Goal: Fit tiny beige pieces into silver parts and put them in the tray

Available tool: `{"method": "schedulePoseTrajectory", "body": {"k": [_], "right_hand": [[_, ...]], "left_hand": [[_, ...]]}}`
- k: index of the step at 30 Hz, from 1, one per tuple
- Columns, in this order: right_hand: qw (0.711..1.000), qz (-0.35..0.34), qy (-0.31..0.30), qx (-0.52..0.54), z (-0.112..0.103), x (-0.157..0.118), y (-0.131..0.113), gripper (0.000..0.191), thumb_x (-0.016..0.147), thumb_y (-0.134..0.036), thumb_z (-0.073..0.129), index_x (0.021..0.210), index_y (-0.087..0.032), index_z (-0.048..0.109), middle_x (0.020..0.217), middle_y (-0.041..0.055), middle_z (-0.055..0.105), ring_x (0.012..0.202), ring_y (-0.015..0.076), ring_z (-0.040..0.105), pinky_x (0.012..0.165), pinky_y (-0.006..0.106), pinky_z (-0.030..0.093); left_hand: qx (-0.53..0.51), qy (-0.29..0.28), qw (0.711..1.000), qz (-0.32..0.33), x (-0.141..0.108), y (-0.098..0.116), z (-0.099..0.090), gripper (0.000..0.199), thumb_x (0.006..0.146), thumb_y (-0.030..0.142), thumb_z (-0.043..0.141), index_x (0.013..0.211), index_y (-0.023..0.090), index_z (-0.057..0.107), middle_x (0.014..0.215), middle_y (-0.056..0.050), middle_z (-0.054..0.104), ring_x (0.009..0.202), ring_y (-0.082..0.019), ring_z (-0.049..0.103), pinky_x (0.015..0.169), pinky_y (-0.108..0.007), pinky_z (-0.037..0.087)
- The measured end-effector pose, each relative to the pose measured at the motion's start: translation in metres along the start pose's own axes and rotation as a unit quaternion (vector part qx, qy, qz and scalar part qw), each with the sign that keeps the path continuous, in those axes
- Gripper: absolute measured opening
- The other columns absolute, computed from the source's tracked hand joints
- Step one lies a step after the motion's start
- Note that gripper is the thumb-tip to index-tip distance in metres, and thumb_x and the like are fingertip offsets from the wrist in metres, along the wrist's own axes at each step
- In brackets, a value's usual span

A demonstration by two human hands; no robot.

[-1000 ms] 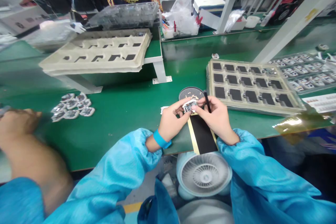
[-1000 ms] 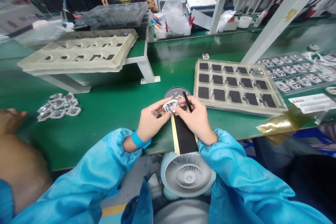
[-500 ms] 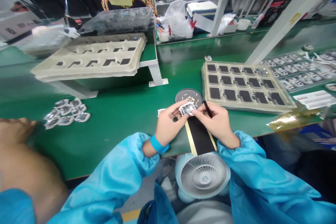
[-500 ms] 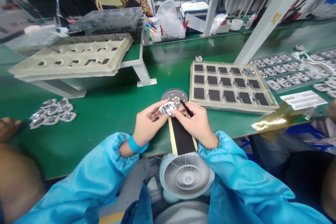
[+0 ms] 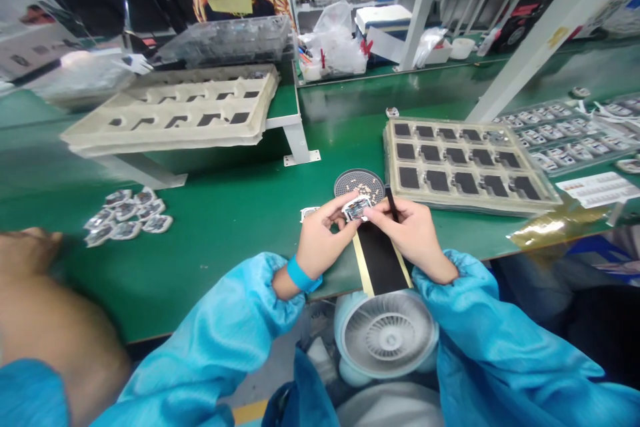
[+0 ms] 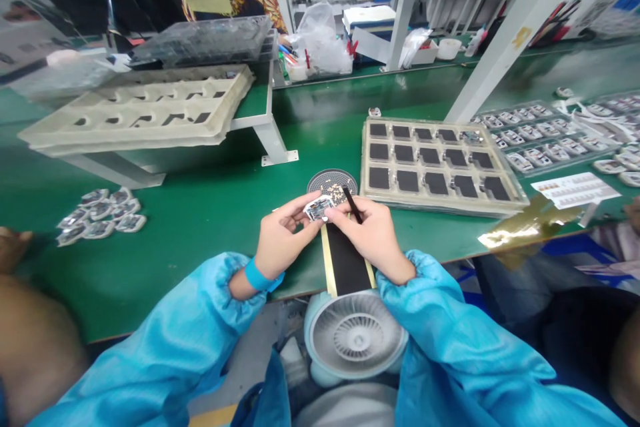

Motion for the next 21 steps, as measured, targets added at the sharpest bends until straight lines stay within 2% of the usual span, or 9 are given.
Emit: {"method": "schedulePoseTrajectory", "body": {"k": [4, 8, 11, 13, 15, 17, 19, 21], "right_hand": [[0.998, 0.046, -0.023, 0.035, -0.0002, 0.0028, 0.0003, 0.023, 0.076, -0.041, 0.082, 0.078, -0.018, 0.078, 0.077, 0.0035, 0.074, 0.069, 0.0161, 0.061, 0.065, 0.029, 0.045], [0.998, 0.053, -0.018, 0.043, 0.0013, 0.0034, 0.0012, 0.021, 0.074, -0.038, 0.084, 0.074, -0.018, 0.076, 0.074, 0.0024, 0.073, 0.068, 0.015, 0.06, 0.064, 0.028, 0.045], [0.998, 0.05, -0.014, 0.029, 0.0026, 0.0034, 0.0025, 0.022, 0.075, -0.038, 0.084, 0.072, -0.018, 0.075, 0.072, 0.0021, 0.071, 0.066, 0.0139, 0.058, 0.062, 0.028, 0.043], [0.999, 0.036, 0.008, 0.004, 0.0017, 0.0037, 0.0026, 0.023, 0.073, -0.036, 0.085, 0.073, -0.018, 0.072, 0.072, 0.0011, 0.069, 0.062, 0.0123, 0.054, 0.058, 0.027, 0.041], [1.0, 0.017, 0.019, 0.003, 0.0013, 0.0042, 0.002, 0.025, 0.072, -0.034, 0.087, 0.083, -0.018, 0.072, 0.079, 0.0011, 0.07, 0.063, 0.0119, 0.055, 0.058, 0.027, 0.043], [0.999, -0.001, -0.001, 0.039, 0.0027, 0.0046, 0.0012, 0.031, 0.074, -0.033, 0.085, 0.098, -0.019, 0.071, 0.092, 0.0032, 0.073, 0.072, 0.0139, 0.061, 0.064, 0.028, 0.048], [0.997, -0.006, -0.027, 0.076, 0.0044, 0.0048, 0.0008, 0.032, 0.076, -0.031, 0.083, 0.103, -0.02, 0.07, 0.097, 0.0045, 0.073, 0.079, 0.0158, 0.065, 0.069, 0.03, 0.052], [0.995, 0.0, -0.036, 0.092, 0.005, 0.0052, 0.0011, 0.028, 0.076, -0.029, 0.082, 0.1, -0.02, 0.07, 0.093, 0.0038, 0.072, 0.08, 0.0161, 0.065, 0.071, 0.03, 0.053]], "left_hand": [[0.08, 0.019, 0.995, 0.05, -0.0014, 0.0048, -0.0012, 0.044, 0.081, 0.015, 0.073, 0.125, 0.021, 0.072, 0.105, -0.005, 0.077, 0.062, -0.009, 0.054, 0.066, -0.025, 0.052], [0.108, 0.021, 0.992, 0.06, -0.0009, 0.0076, -0.0017, 0.045, 0.081, 0.011, 0.072, 0.125, 0.022, 0.073, 0.097, -0.003, 0.077, 0.061, -0.009, 0.053, 0.068, -0.027, 0.051], [0.054, 0.016, 0.998, 0.021, 0.0012, 0.0062, -0.0025, 0.041, 0.081, 0.014, 0.074, 0.121, 0.021, 0.075, 0.098, -0.004, 0.078, 0.066, -0.011, 0.059, 0.067, -0.027, 0.053], [-0.024, 0.003, 0.999, -0.03, 0.0023, 0.0038, -0.0024, 0.04, 0.079, 0.017, 0.077, 0.12, 0.018, 0.075, 0.105, -0.007, 0.078, 0.078, -0.015, 0.068, 0.073, -0.028, 0.057], [-0.106, -0.021, 0.991, -0.078, 0.0028, 0.0018, -0.0011, 0.043, 0.077, 0.02, 0.081, 0.12, 0.016, 0.074, 0.114, -0.01, 0.077, 0.094, -0.021, 0.073, 0.085, -0.032, 0.06], [-0.16, -0.046, 0.98, -0.108, 0.0028, 0.0006, 0.0008, 0.046, 0.075, 0.02, 0.083, 0.12, 0.015, 0.073, 0.119, -0.012, 0.075, 0.105, -0.024, 0.073, 0.094, -0.036, 0.059], [-0.169, -0.058, 0.977, -0.117, 0.0027, -0.0004, 0.0018, 0.047, 0.075, 0.02, 0.084, 0.12, 0.015, 0.072, 0.12, -0.013, 0.075, 0.108, -0.025, 0.072, 0.097, -0.038, 0.059], [-0.155, -0.061, 0.979, -0.116, 0.0025, -0.0017, 0.0023, 0.047, 0.075, 0.02, 0.084, 0.12, 0.015, 0.073, 0.118, -0.013, 0.075, 0.106, -0.025, 0.073, 0.096, -0.039, 0.059]]}}
Point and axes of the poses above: each hand's wrist, its own x-axis towards the middle knuckle, its own z-axis out of the palm, y = z × x, the point moved 3 cm from there along x, towards the middle knuckle
